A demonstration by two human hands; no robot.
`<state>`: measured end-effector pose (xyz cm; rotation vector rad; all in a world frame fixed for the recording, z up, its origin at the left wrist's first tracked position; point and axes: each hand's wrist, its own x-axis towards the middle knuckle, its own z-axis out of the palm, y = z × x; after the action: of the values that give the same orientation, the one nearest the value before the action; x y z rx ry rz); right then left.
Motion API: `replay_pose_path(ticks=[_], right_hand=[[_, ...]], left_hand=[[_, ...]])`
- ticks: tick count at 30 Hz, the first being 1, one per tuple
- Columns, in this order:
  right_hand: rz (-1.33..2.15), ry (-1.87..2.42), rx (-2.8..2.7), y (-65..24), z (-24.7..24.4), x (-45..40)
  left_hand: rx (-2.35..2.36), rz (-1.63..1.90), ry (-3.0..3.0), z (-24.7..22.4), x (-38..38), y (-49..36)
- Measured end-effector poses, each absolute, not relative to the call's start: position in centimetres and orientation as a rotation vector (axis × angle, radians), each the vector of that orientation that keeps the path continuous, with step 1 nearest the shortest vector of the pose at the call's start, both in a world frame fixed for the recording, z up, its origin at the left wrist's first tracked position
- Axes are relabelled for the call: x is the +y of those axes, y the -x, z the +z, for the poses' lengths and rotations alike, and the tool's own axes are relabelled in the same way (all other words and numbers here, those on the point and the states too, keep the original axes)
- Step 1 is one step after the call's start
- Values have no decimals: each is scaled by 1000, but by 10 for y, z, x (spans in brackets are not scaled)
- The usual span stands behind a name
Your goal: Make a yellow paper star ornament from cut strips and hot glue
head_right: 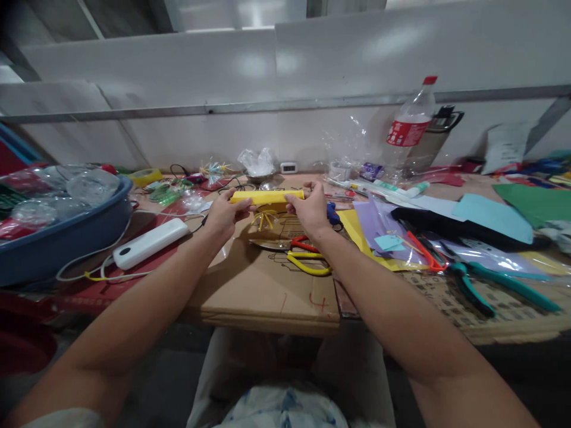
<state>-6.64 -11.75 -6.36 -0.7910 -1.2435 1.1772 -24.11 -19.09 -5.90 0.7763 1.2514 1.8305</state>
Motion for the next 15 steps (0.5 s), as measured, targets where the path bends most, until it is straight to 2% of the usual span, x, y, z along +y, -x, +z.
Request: replay_pose_path(ticks=[9, 15], right_hand=[[1175, 698, -1240, 61, -63, -112], [1248, 669, -1231, 69, -64, -119]], left_hand=[[1029, 1541, -651, -64, -188, 254], [868, 1579, -788, -71, -188, 232]])
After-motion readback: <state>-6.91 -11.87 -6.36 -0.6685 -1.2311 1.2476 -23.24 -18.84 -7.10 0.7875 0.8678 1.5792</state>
